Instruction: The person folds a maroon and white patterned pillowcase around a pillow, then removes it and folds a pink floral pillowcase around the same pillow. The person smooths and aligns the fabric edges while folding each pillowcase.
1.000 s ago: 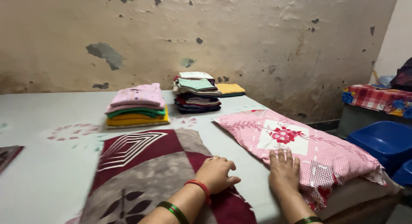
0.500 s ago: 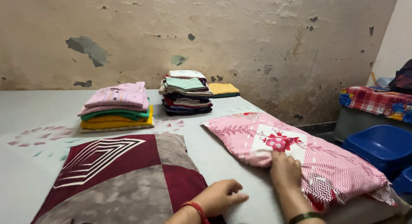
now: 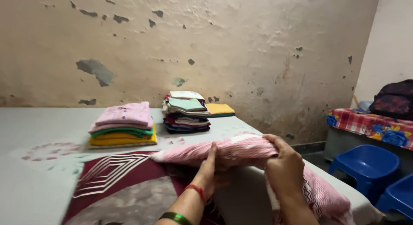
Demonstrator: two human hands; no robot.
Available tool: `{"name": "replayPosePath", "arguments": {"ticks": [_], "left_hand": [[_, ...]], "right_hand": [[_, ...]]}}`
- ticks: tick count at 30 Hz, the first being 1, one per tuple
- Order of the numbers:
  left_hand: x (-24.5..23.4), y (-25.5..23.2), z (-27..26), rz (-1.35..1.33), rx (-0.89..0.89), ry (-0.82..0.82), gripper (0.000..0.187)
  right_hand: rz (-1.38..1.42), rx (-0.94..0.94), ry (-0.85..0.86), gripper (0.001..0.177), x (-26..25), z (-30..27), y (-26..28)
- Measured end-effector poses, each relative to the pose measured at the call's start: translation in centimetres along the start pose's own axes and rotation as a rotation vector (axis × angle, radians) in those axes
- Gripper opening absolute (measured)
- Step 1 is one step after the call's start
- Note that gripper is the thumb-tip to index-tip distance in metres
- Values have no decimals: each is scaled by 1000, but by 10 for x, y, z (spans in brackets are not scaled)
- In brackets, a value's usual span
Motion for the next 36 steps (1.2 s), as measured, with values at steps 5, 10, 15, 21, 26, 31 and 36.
{"name": "replayPosePath", "arguments": {"ticks": [5,10,15,21,26,31,36], "left_hand": [[-8,-90,-25,-395,466,92,37],[-60,-180,-88,-484,708,197,24],[-164,-254,-178,-279,942,269,30],[-340,-305,-282,-196,878,39,42],[-545,-266,-363,567,920,-1014,66],[-567,-232,-351,1041,907,-1194,73],[-402,-207,-285,861,836,-712,28]], "right_hand": [[-28,-454,-173,47,-28,-46,108],[65,-630,-256,50,-40,-67,195],[264,-795,-300,52,-20,-115,282],[472,-985,112,33,47,-213,390],[493,-1379,567,50,70,-324,409],[298,-1116,903,52,130,-298,383],[251,-595,671,48,164,-216,274]]}}
Point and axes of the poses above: each hand's wrist, its own z-axis towards the middle knuckle, its own x-axis out of the palm, y = z × x, the point moved 5 cm from there along z, towards the middle knuckle, and after that the axes turned 9 degrees about -z, right-handed, at the moved point
